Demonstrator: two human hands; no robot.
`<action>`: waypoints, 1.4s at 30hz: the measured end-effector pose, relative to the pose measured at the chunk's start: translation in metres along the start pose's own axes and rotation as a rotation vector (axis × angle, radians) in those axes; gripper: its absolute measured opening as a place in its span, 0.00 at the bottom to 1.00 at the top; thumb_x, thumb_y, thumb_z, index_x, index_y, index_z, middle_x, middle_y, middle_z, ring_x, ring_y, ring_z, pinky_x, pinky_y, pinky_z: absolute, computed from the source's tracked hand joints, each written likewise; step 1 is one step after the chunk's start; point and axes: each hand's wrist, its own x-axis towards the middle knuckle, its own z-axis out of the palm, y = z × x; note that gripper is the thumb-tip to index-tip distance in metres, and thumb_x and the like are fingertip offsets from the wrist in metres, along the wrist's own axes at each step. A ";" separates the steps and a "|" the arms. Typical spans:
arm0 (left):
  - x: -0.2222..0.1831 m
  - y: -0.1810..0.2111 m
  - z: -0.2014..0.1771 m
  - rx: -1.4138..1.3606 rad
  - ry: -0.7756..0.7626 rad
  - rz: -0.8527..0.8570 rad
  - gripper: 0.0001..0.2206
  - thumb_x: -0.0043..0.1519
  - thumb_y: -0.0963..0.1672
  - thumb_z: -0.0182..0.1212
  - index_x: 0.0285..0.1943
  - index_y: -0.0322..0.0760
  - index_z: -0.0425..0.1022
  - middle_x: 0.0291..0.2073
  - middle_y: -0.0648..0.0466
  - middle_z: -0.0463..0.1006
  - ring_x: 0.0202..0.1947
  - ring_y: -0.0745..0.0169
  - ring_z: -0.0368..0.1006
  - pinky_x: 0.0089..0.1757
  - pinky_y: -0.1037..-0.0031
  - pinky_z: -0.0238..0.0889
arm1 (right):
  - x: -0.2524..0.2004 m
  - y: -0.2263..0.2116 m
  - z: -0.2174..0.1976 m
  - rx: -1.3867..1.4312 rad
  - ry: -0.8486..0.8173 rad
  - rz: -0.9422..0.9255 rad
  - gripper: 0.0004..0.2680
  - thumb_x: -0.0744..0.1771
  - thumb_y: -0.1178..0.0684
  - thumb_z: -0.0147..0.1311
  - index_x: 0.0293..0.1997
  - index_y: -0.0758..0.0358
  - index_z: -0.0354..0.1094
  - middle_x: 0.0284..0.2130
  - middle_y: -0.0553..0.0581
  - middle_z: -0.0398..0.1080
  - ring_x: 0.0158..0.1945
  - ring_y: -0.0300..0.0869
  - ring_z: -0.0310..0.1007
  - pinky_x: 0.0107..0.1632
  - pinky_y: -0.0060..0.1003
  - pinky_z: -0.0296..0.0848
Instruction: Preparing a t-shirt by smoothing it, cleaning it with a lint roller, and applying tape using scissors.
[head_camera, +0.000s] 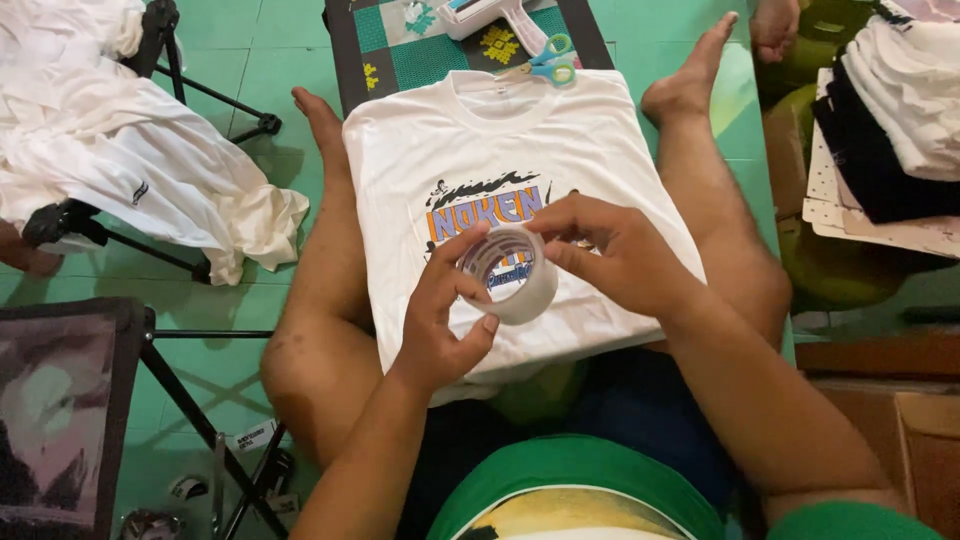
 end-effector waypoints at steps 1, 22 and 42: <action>-0.003 0.005 0.001 -0.002 -0.004 0.001 0.06 0.57 0.42 0.62 0.34 0.35 0.69 0.71 0.35 0.62 0.71 0.32 0.61 0.64 0.48 0.58 | -0.007 -0.001 0.002 -0.001 0.005 0.000 0.11 0.66 0.55 0.62 0.53 0.62 0.77 0.43 0.57 0.77 0.43 0.41 0.76 0.49 0.36 0.76; -0.102 0.032 0.033 0.165 0.016 -0.072 0.15 0.63 0.48 0.68 0.28 0.41 0.68 0.62 0.44 0.74 0.69 0.38 0.64 0.63 0.51 0.57 | -0.098 0.018 0.057 -0.159 0.061 -0.015 0.03 0.69 0.54 0.58 0.39 0.59 0.74 0.31 0.53 0.75 0.37 0.41 0.75 0.48 0.37 0.71; -0.083 0.014 0.035 0.552 -0.028 -0.057 0.17 0.55 0.51 0.73 0.27 0.38 0.74 0.17 0.49 0.70 0.26 0.46 0.75 0.37 0.62 0.72 | -0.091 -0.002 0.041 0.011 0.024 0.118 0.05 0.71 0.56 0.53 0.39 0.63 0.71 0.24 0.52 0.68 0.31 0.39 0.64 0.39 0.36 0.68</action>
